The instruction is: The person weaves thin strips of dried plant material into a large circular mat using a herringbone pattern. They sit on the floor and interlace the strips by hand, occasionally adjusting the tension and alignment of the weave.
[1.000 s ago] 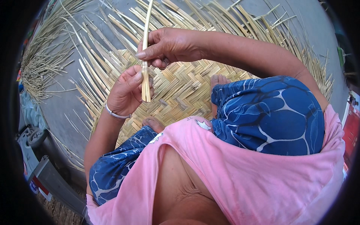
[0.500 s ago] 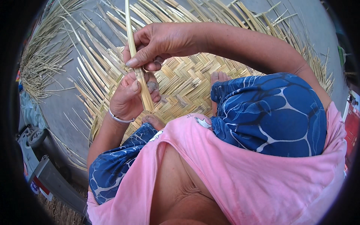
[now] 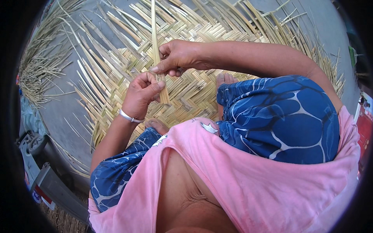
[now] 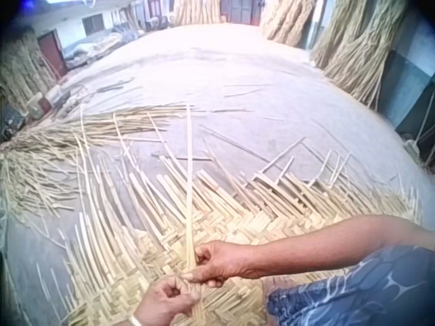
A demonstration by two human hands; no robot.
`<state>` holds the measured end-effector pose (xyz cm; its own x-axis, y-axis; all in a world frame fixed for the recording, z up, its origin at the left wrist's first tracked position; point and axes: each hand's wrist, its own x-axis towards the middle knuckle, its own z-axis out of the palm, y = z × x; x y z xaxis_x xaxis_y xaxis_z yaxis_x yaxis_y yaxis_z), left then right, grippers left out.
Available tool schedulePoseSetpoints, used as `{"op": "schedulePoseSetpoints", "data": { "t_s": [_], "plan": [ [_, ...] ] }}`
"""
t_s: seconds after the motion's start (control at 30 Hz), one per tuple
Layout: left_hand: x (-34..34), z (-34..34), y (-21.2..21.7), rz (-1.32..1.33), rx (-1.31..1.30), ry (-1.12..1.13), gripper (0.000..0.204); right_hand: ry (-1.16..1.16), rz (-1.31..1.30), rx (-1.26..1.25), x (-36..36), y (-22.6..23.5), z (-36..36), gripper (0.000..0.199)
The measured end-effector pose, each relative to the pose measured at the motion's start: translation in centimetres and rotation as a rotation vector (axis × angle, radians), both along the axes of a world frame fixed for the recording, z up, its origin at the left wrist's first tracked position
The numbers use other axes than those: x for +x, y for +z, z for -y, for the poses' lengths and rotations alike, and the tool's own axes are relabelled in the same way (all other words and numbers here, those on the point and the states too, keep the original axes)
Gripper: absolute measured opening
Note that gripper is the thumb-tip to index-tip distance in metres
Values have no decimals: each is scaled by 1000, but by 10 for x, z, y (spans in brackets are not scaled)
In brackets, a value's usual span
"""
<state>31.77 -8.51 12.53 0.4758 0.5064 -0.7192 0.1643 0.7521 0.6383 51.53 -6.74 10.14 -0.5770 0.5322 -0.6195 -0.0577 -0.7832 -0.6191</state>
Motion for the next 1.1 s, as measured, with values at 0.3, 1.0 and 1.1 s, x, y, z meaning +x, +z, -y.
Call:
{"op": "schedulePoseSetpoints", "data": {
  "t_s": [0.3, 1.0, 1.1],
  "plan": [
    [-8, -6, -2, 213, -292, 78, 10, 10, -48, 39, 2, -4, -1, 16],
    [1, 6, -4, -69, -243, -81, 12, 120, 146, 55, -7, -15, 12, 18],
    [2, 10, -4, -77, -261, -66, 13, 69, 196, 40, -6, -17, 8, 18]
  ]
}}
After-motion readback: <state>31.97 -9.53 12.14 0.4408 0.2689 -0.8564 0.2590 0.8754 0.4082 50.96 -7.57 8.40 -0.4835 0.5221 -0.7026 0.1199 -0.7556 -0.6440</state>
